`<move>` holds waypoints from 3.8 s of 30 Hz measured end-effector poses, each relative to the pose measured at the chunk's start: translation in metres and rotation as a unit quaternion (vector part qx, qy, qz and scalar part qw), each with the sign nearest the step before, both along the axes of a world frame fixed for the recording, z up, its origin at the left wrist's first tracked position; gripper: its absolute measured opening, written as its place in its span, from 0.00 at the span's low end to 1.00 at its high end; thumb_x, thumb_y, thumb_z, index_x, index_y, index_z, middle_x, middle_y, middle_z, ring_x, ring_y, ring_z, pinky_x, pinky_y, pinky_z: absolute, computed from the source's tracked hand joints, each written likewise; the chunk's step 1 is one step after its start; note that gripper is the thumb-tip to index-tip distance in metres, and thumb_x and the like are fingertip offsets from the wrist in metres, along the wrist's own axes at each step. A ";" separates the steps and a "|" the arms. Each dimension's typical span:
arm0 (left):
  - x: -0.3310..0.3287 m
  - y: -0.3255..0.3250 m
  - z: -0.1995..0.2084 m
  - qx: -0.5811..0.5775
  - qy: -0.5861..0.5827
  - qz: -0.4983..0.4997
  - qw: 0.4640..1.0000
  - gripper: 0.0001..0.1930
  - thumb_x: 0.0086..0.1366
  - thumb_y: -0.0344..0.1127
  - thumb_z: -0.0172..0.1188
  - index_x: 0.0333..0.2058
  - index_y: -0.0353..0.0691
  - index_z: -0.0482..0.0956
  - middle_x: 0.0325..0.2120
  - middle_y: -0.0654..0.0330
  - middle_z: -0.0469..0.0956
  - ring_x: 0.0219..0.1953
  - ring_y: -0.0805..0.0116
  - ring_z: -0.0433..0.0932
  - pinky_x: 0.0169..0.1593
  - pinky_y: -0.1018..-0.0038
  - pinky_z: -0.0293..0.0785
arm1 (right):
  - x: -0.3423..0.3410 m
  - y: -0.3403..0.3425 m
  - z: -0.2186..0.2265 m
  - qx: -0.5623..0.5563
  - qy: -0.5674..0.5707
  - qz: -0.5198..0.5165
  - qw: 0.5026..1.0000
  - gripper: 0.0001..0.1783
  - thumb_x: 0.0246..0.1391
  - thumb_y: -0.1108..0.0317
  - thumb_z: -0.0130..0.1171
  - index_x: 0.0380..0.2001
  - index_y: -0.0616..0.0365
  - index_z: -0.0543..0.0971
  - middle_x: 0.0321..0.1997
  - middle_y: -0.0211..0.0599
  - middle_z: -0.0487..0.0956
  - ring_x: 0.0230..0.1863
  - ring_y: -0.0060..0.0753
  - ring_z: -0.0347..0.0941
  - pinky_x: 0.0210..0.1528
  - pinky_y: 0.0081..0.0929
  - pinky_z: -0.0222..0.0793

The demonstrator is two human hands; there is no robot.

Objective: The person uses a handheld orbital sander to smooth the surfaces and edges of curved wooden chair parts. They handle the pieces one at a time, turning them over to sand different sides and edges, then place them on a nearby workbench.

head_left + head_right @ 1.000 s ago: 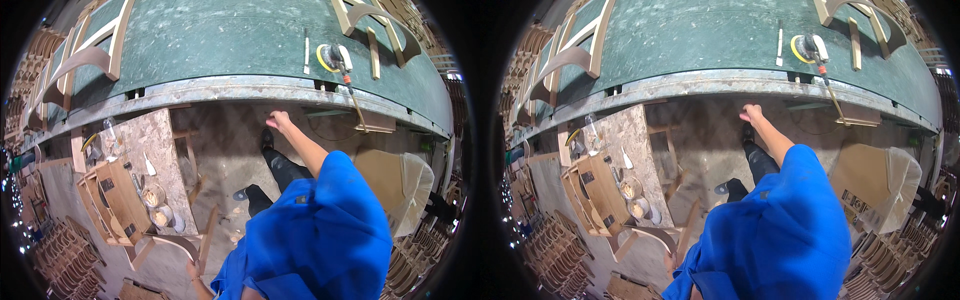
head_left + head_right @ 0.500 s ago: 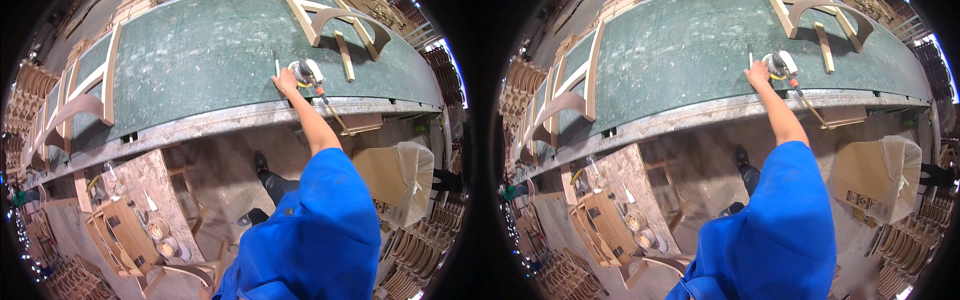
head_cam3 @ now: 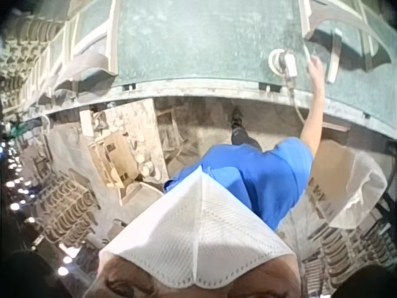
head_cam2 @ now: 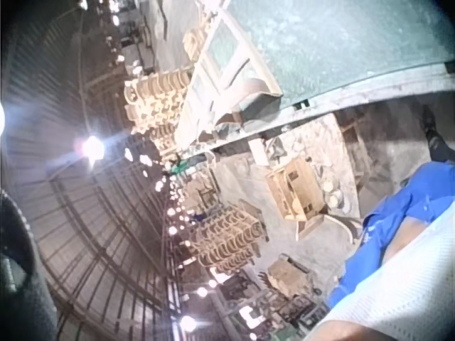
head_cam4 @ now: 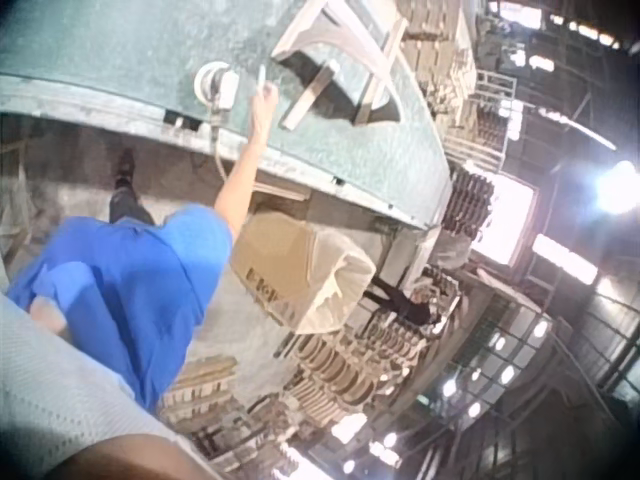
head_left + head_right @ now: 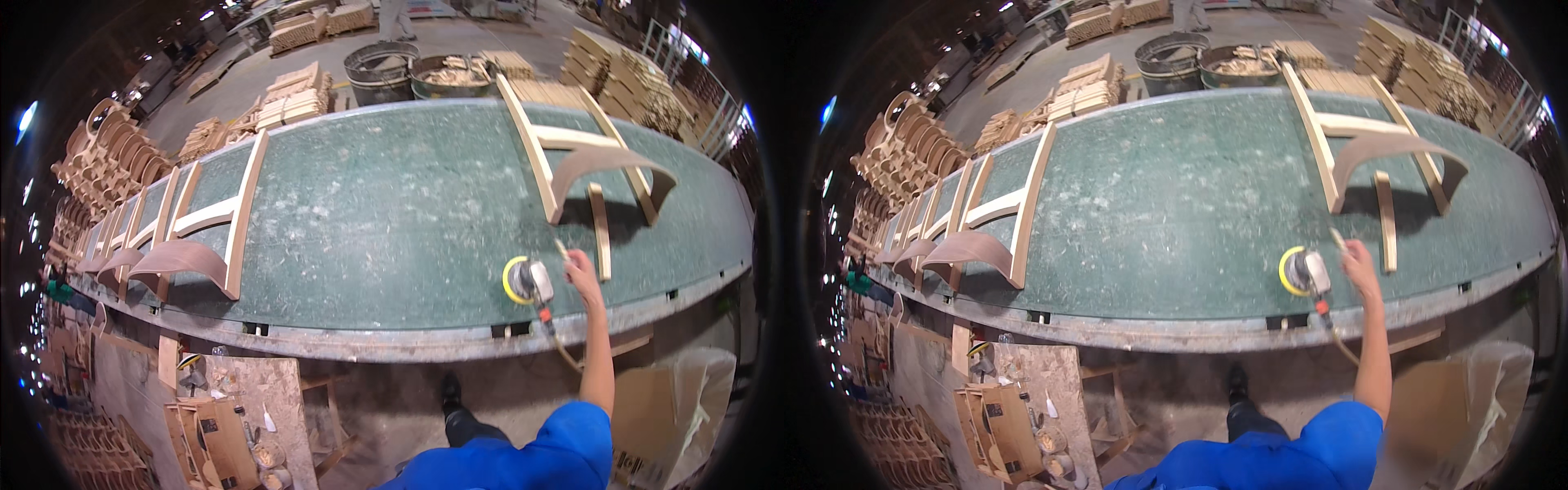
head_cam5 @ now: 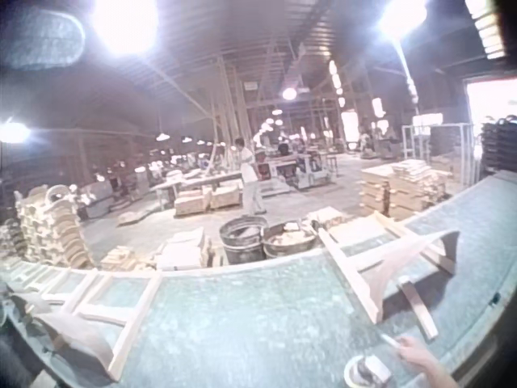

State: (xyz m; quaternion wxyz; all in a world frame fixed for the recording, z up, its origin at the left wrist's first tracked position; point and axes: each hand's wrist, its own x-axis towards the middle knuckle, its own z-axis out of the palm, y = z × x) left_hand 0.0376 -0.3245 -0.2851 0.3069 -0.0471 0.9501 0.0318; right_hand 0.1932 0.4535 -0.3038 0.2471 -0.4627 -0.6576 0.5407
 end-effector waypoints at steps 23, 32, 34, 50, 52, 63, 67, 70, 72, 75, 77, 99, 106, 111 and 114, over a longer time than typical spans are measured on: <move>-0.018 0.151 0.003 0.214 0.011 -0.012 0.977 0.21 0.61 0.41 0.58 0.53 0.46 0.76 0.43 0.51 0.82 0.44 0.55 0.81 0.48 0.65 0.76 | 0.071 0.056 -0.016 -0.286 0.079 -0.164 0.941 0.20 0.54 0.52 0.60 0.41 0.55 0.72 0.28 0.31 0.72 0.25 0.27 0.71 0.26 0.28 0.70; -0.160 0.194 -0.002 0.376 0.197 -0.047 0.904 0.13 0.65 0.35 0.55 0.46 0.43 0.81 0.42 0.55 0.82 0.44 0.57 0.81 0.46 0.68 0.76 | -0.067 -0.216 0.056 -0.357 0.073 0.002 0.931 0.19 0.52 0.55 0.60 0.39 0.56 0.71 0.29 0.30 0.73 0.27 0.26 0.71 0.27 0.24 0.69; -0.212 0.193 -0.004 0.393 0.228 -0.057 0.889 0.12 0.65 0.35 0.55 0.45 0.42 0.81 0.42 0.55 0.82 0.43 0.56 0.81 0.46 0.68 0.76 | -0.151 -0.236 0.053 -0.284 -0.065 0.092 0.952 0.16 0.50 0.59 0.59 0.38 0.58 0.72 0.28 0.29 0.73 0.26 0.26 0.70 0.26 0.25 0.67; -0.585 0.223 -0.013 0.449 0.190 0.055 0.872 0.23 0.59 0.47 0.61 0.49 0.38 0.80 0.49 0.49 0.79 0.53 0.58 0.76 0.55 0.70 0.69 | -0.267 -0.169 -0.032 0.277 -0.221 0.031 0.935 0.26 0.55 0.65 0.60 0.56 0.63 0.73 0.58 0.51 0.72 0.58 0.48 0.68 0.61 0.40 0.62; -0.597 0.225 -0.022 0.582 0.153 0.093 0.793 0.21 0.58 0.44 0.59 0.48 0.41 0.81 0.48 0.55 0.80 0.50 0.66 0.76 0.53 0.73 0.69 | -0.200 -0.155 -0.025 0.341 -0.410 -0.061 0.844 0.32 0.52 0.60 0.63 0.58 0.64 0.70 0.59 0.54 0.71 0.61 0.52 0.65 0.63 0.42 0.59; -0.535 0.252 0.101 0.755 0.054 0.071 0.650 0.29 0.50 0.30 0.56 0.55 0.32 0.70 0.49 0.54 0.78 0.50 0.65 0.75 0.59 0.71 0.66 | -0.059 -0.092 -0.015 0.212 -0.447 -0.086 0.865 0.52 0.44 0.61 0.72 0.68 0.60 0.55 0.62 0.64 0.65 0.64 0.61 0.61 0.63 0.45 0.61; -0.472 0.228 0.188 0.812 0.044 0.044 0.580 0.32 0.59 0.44 0.59 0.59 0.34 0.65 0.48 0.48 0.77 0.49 0.61 0.78 0.56 0.67 0.72 | -0.074 -0.079 -0.004 0.317 -0.293 0.013 0.902 0.51 0.37 0.69 0.70 0.66 0.59 0.57 0.56 0.57 0.71 0.56 0.61 0.67 0.59 0.48 0.63; -0.427 0.228 0.229 0.879 0.065 0.046 0.469 0.40 0.61 0.63 0.58 0.59 0.34 0.64 0.48 0.45 0.75 0.46 0.59 0.80 0.51 0.67 0.79 | -0.097 -0.079 0.015 0.221 -0.391 0.042 0.893 0.50 0.35 0.72 0.67 0.66 0.59 0.59 0.60 0.56 0.70 0.59 0.59 0.67 0.62 0.44 0.61; -0.408 0.227 0.246 0.916 0.044 0.108 0.384 0.44 0.58 0.70 0.56 0.58 0.34 0.63 0.48 0.45 0.74 0.44 0.58 0.81 0.48 0.68 0.81 | -0.097 -0.082 0.017 0.226 -0.371 0.044 0.900 0.49 0.35 0.71 0.65 0.66 0.58 0.61 0.61 0.55 0.69 0.62 0.57 0.65 0.64 0.42 0.59; -0.403 0.221 0.247 0.944 0.009 0.136 0.302 0.50 0.58 0.75 0.50 0.58 0.29 0.62 0.50 0.44 0.71 0.45 0.57 0.80 0.48 0.66 0.83 | -0.106 -0.085 -0.004 0.238 -0.236 0.002 0.942 0.44 0.38 0.68 0.62 0.64 0.60 0.63 0.64 0.53 0.67 0.65 0.54 0.62 0.68 0.39 0.54; -0.403 0.228 0.246 0.941 0.021 0.128 0.311 0.50 0.58 0.75 0.50 0.58 0.29 0.62 0.50 0.43 0.71 0.45 0.57 0.80 0.48 0.65 0.83 | -0.135 -0.102 -0.012 0.114 -0.097 0.039 0.988 0.41 0.43 0.73 0.61 0.65 0.60 0.63 0.65 0.49 0.66 0.65 0.45 0.63 0.67 0.37 0.55; -0.355 0.253 0.226 0.912 0.096 0.164 0.364 0.45 0.59 0.76 0.44 0.52 0.34 0.71 0.42 0.49 0.80 0.39 0.66 0.82 0.40 0.74 0.82 | -0.377 -0.346 0.267 0.388 0.185 0.612 0.664 0.48 0.29 0.76 0.70 0.60 0.32 0.72 0.49 0.40 0.76 0.48 0.53 0.68 0.42 0.39 0.76; -0.355 0.256 0.230 0.918 0.082 0.169 0.349 0.45 0.60 0.75 0.46 0.53 0.33 0.70 0.42 0.47 0.79 0.39 0.64 0.82 0.40 0.72 0.82 | -0.375 -0.345 0.269 0.383 0.163 0.632 0.653 0.50 0.28 0.77 0.71 0.61 0.31 0.71 0.49 0.43 0.75 0.50 0.55 0.68 0.40 0.41 0.78; -0.355 0.256 0.227 0.923 0.075 0.163 0.341 0.45 0.60 0.75 0.46 0.53 0.32 0.70 0.42 0.46 0.79 0.39 0.63 0.82 0.39 0.72 0.83 | -0.378 -0.343 0.265 0.375 0.185 0.630 0.655 0.49 0.29 0.75 0.71 0.61 0.31 0.71 0.48 0.45 0.75 0.49 0.56 0.68 0.40 0.41 0.77; -0.354 0.255 0.227 0.924 0.072 0.159 0.341 0.46 0.59 0.75 0.47 0.53 0.32 0.69 0.42 0.46 0.79 0.39 0.63 0.83 0.39 0.71 0.83 | -0.388 -0.331 0.259 0.387 0.181 0.567 0.705 0.46 0.33 0.75 0.68 0.61 0.33 0.71 0.49 0.50 0.73 0.49 0.55 0.68 0.44 0.42 0.75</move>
